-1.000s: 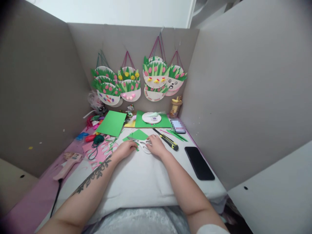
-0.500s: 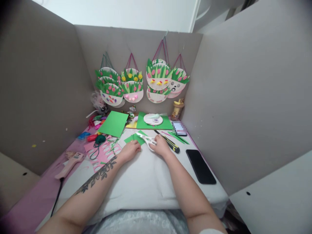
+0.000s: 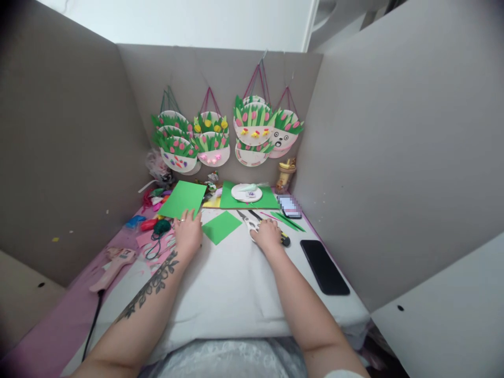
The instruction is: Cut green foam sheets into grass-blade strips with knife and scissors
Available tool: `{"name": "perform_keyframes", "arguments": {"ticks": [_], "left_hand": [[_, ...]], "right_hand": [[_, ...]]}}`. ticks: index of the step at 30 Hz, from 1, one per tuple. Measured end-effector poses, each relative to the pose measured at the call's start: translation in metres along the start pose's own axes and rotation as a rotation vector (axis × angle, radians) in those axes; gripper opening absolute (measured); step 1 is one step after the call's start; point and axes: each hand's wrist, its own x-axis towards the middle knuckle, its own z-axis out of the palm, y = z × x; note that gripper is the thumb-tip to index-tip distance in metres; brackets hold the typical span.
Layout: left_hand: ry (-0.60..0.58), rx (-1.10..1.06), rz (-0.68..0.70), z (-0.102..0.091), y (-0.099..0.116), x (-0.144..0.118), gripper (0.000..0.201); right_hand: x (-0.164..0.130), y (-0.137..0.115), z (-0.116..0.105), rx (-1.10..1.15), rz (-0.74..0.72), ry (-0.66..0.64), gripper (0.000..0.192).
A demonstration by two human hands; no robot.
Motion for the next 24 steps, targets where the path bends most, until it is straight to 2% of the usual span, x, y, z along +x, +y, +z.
{"name": "perform_keyframes", "arguments": {"ticks": [1,4,7,9,11,13,15,19,24], "left_hand": [[-0.023,-0.044,0.065,0.003,0.003,-0.002,0.036],[-0.227,-0.173,0.258,0.015,0.017,-0.009,0.031],[-0.311,-0.167,0.292,0.027,0.029,-0.015,0.031],[-0.326,-0.16,0.31,0.033,0.031,-0.016,0.03],[-0.331,-0.153,0.315,0.037,0.031,-0.014,0.03],[-0.343,-0.152,0.328,0.038,0.03,-0.012,0.031],[-0.361,-0.153,0.345,0.038,0.029,-0.011,0.029],[-0.402,-0.142,0.286,0.036,0.029,-0.01,0.028],[-0.388,-0.113,0.238,0.03,0.027,-0.01,0.028]], "right_hand": [[-0.001,-0.001,-0.001,-0.007,0.006,-0.007,0.049],[-0.002,-0.001,-0.002,-0.019,0.018,-0.022,0.05],[-0.005,-0.005,-0.004,0.002,0.01,0.0,0.043],[-0.008,-0.009,-0.004,0.051,-0.09,0.035,0.033],[-0.011,-0.014,-0.003,0.111,-0.296,0.056,0.027],[-0.014,-0.021,0.001,0.148,-0.524,0.03,0.026],[-0.015,-0.028,0.006,0.153,-0.662,-0.03,0.029],[-0.016,-0.039,0.016,0.15,-0.709,-0.085,0.039],[-0.016,-0.041,0.019,0.199,-0.738,-0.043,0.041]]}}
